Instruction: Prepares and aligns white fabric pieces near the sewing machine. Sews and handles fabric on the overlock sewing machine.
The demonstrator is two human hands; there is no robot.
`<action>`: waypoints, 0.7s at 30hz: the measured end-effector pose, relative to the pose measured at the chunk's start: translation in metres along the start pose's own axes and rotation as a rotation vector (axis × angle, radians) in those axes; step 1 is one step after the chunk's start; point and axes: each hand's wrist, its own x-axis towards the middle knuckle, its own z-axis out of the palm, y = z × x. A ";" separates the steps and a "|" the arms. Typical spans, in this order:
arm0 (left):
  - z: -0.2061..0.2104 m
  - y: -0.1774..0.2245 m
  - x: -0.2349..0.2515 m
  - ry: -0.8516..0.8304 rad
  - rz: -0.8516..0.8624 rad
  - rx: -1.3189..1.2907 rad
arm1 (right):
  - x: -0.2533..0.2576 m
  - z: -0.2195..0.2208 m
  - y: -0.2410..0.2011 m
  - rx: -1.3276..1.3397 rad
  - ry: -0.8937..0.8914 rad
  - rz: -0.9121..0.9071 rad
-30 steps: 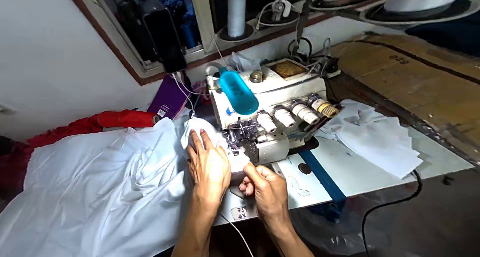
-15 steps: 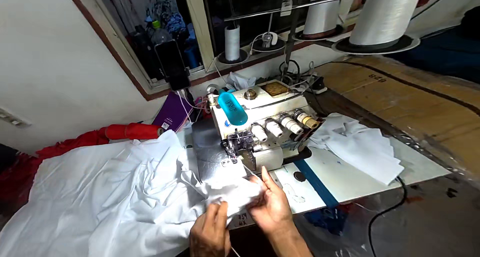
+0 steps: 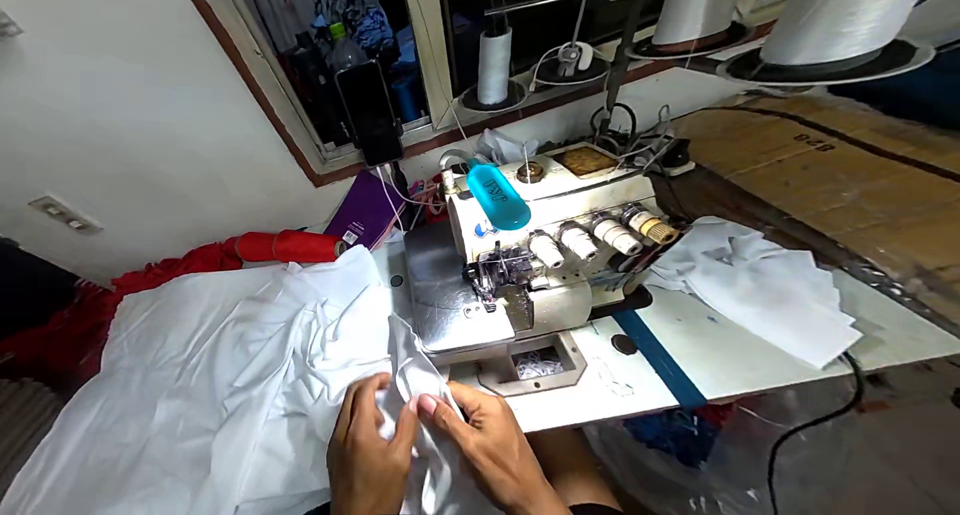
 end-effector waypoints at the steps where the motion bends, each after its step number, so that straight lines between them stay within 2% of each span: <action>1: 0.012 0.004 0.011 0.044 -0.060 0.068 | -0.004 -0.001 -0.001 -0.035 0.051 -0.106; 3: 0.028 0.007 0.030 0.007 -0.119 0.140 | -0.008 -0.007 -0.002 -0.096 0.162 -0.324; 5: 0.032 -0.001 0.038 0.026 -0.024 0.221 | -0.008 -0.023 -0.004 -0.157 0.273 -0.455; 8: 0.012 -0.017 0.040 0.152 0.227 0.268 | -0.007 -0.059 0.001 -0.325 0.525 -0.378; 10: -0.013 -0.015 0.042 0.110 0.409 0.191 | -0.004 -0.075 0.014 -0.365 0.611 -0.274; 12: -0.039 0.005 0.050 -0.067 0.397 -0.026 | -0.003 -0.078 0.024 -0.238 0.565 -0.184; 14: -0.052 0.028 0.071 -0.236 0.249 -0.158 | -0.008 -0.078 0.030 -0.007 0.408 -0.064; 18: -0.022 0.054 0.136 -0.268 0.092 0.161 | -0.022 -0.075 0.033 0.329 0.170 0.219; 21: 0.023 0.066 0.170 -0.343 -0.028 0.376 | -0.027 -0.077 0.030 0.437 0.151 0.298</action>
